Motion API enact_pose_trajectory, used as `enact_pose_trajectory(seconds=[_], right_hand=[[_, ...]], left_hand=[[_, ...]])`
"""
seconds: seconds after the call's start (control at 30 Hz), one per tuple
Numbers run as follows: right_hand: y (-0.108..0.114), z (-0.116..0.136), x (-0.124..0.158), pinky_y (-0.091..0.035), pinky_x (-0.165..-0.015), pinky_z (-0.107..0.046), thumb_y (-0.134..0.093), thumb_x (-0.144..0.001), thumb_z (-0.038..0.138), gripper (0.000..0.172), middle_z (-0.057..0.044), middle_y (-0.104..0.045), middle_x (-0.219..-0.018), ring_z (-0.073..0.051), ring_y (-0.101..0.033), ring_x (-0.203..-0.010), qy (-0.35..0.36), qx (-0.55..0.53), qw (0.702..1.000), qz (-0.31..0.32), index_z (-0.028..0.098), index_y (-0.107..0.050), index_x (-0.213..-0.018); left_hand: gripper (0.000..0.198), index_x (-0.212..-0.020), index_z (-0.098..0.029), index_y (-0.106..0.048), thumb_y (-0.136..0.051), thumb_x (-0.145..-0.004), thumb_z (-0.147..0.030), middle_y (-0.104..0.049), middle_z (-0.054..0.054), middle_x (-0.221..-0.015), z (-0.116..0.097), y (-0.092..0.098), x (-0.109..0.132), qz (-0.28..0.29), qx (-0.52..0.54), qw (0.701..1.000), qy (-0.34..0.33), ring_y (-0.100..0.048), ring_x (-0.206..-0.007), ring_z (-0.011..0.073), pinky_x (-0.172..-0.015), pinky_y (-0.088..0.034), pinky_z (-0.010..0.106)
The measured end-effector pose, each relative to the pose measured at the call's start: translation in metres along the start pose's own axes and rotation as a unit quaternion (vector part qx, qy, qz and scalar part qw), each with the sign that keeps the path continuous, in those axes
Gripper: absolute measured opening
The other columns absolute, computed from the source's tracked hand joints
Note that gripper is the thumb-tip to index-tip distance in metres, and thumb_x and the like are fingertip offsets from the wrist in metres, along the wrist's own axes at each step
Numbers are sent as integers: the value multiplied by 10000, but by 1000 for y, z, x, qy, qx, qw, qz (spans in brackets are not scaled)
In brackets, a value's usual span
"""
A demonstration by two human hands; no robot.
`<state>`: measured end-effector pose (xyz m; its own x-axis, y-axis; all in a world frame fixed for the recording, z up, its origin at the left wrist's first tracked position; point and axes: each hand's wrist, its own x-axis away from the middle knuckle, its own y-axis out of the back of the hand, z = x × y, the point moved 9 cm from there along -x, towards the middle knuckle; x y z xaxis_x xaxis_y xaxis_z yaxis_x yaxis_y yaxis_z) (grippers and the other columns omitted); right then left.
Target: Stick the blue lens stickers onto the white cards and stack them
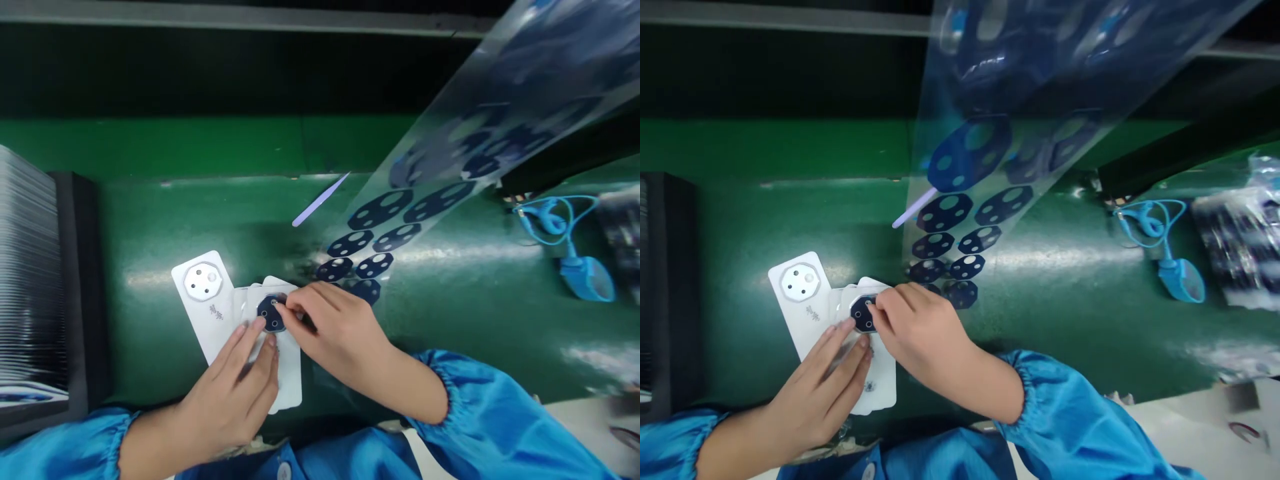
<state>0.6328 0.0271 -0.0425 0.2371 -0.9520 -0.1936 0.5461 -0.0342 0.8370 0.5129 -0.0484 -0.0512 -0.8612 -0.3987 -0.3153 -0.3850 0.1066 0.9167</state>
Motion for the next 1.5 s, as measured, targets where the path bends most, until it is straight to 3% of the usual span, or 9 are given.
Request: enact_pose_trajectory(seconds=[0.23,0.43,0.73,0.8,0.93,1.07,1.23,1.37,1.5], right_hand=[[-6,-7,-2,-376,-661,-376,-519,-1054,488,451,-75,-569,-697,-255,-546,-728,3,248,969,-9,173,-594,-739],[-11,-4,-3,-360,-650,-354,-471,-1067,217,352,-55,-582,-688,-231,-548,-704,99,224,969,17,181,-597,-741],[84,-64,32,-554,-677,-263,-527,-1061,255,178,-28,-764,-865,-161,-715,-715,11,-5,993,-119,170,-665,-1133],[77,-70,37,-595,-876,-294,-521,-1058,237,277,-76,-761,-1151,-190,-738,-1008,38,-38,995,-84,168,-620,-1307],[32,-61,43,-431,-1180,-468,-470,-1055,205,443,-141,-477,-1559,-289,-372,-1493,119,53,991,15,113,-506,-1487],[9,-54,47,-374,-1186,-577,-478,-1063,241,484,-166,-416,-1591,-338,-370,-1488,119,158,979,50,99,-457,-1525],[23,-47,38,-370,-1147,-606,-619,-1014,305,492,-179,-713,-1255,-331,-607,-1247,106,170,979,39,89,-540,-1449],[22,-42,33,-465,-1037,-504,-752,-936,304,432,-161,-728,-1156,-303,-641,-1050,133,198,971,18,106,-660,-1309],[10,-51,42,-508,-837,-461,-707,-957,313,380,-178,-688,-1117,-324,-611,-964,158,207,965,-16,160,-696,-1304]], left_hand=[[307,-1137,42,-674,-420,-968,6,-615,279,-1234,-2,-5,-3,15,-26,999,-18,-303,-1419,582,-982,-560,668],[265,-1114,47,-667,-455,-958,17,-620,290,-1227,-3,-1,-3,5,-56,998,-35,-281,-1441,569,-975,-563,657],[401,-1344,-58,-587,-482,-962,0,-454,310,-1489,-21,14,11,-55,-116,978,167,-263,-1499,485,-1082,-414,716],[468,-1458,-39,-491,-541,-1015,-181,-411,325,-1521,-27,6,13,-67,-101,964,235,-255,-1506,476,-1095,-383,737],[679,-1587,-87,-316,-594,-1022,-342,-423,294,-1522,-26,-2,18,-145,-66,932,326,-288,-1505,423,-1120,-351,731],[623,-1598,-159,-311,-541,-1030,-272,-463,234,-1487,-10,-5,33,-167,-11,911,378,-421,-1423,379,-1094,-444,656],[595,-1534,-249,-423,-569,-959,-202,-457,188,-1418,-2,-9,45,-121,34,897,424,-515,-1295,378,-1001,-523,649],[556,-1488,-259,-454,-565,-948,-186,-424,175,-1411,-9,11,42,-144,48,886,438,-527,-1291,346,-1003,-545,577],[598,-1545,-219,-354,-531,-976,-180,-413,189,-1419,-2,72,61,-150,-81,898,405,-511,-1322,308,-1048,-531,493]])
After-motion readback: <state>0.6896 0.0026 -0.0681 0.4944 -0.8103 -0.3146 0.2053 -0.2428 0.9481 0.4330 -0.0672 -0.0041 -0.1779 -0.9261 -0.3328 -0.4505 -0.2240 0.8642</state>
